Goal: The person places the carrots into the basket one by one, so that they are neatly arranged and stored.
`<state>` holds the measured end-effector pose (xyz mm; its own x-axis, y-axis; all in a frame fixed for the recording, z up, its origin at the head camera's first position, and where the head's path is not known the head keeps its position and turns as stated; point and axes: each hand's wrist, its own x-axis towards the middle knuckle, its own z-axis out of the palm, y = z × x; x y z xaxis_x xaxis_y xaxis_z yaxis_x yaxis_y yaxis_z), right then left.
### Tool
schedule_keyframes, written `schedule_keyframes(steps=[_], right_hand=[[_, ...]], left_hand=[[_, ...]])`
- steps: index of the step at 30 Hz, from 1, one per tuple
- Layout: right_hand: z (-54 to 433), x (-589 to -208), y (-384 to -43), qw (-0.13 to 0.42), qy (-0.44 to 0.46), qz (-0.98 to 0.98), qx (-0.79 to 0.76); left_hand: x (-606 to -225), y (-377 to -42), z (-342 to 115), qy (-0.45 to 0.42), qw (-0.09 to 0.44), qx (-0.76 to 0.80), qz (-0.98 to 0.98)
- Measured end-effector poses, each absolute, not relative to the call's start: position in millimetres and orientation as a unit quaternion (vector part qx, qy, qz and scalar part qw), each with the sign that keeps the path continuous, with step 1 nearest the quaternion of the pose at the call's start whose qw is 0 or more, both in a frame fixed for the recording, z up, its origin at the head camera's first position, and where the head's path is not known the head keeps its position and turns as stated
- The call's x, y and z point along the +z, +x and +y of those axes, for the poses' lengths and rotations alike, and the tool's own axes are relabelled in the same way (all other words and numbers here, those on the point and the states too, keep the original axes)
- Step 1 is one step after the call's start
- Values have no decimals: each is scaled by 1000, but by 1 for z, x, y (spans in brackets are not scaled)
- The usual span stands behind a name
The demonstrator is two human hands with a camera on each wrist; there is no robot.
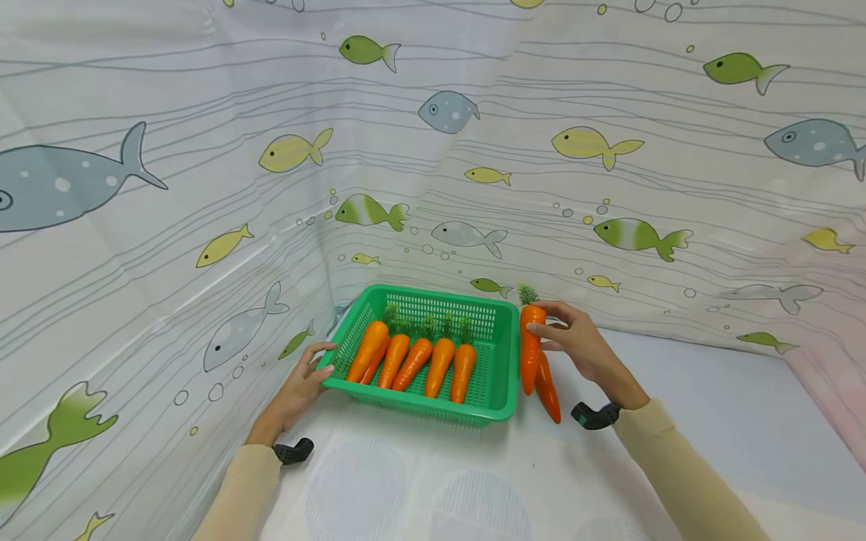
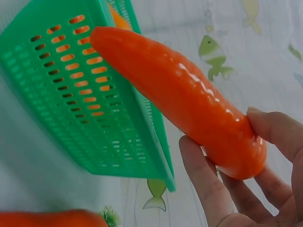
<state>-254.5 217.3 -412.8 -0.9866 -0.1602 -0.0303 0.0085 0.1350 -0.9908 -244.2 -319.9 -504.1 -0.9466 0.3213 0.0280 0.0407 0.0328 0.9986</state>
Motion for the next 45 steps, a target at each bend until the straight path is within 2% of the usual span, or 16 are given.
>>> schedule_keyframes(steps=[26,45], right_hand=[[137,-404,-280,101,-72,726,-676],[78,-416,-299,129,-103,683,-712]], left_hand=[[-506,-241,-322,122,96,682,715],[-506,-244,-321,123,103,679,716]])
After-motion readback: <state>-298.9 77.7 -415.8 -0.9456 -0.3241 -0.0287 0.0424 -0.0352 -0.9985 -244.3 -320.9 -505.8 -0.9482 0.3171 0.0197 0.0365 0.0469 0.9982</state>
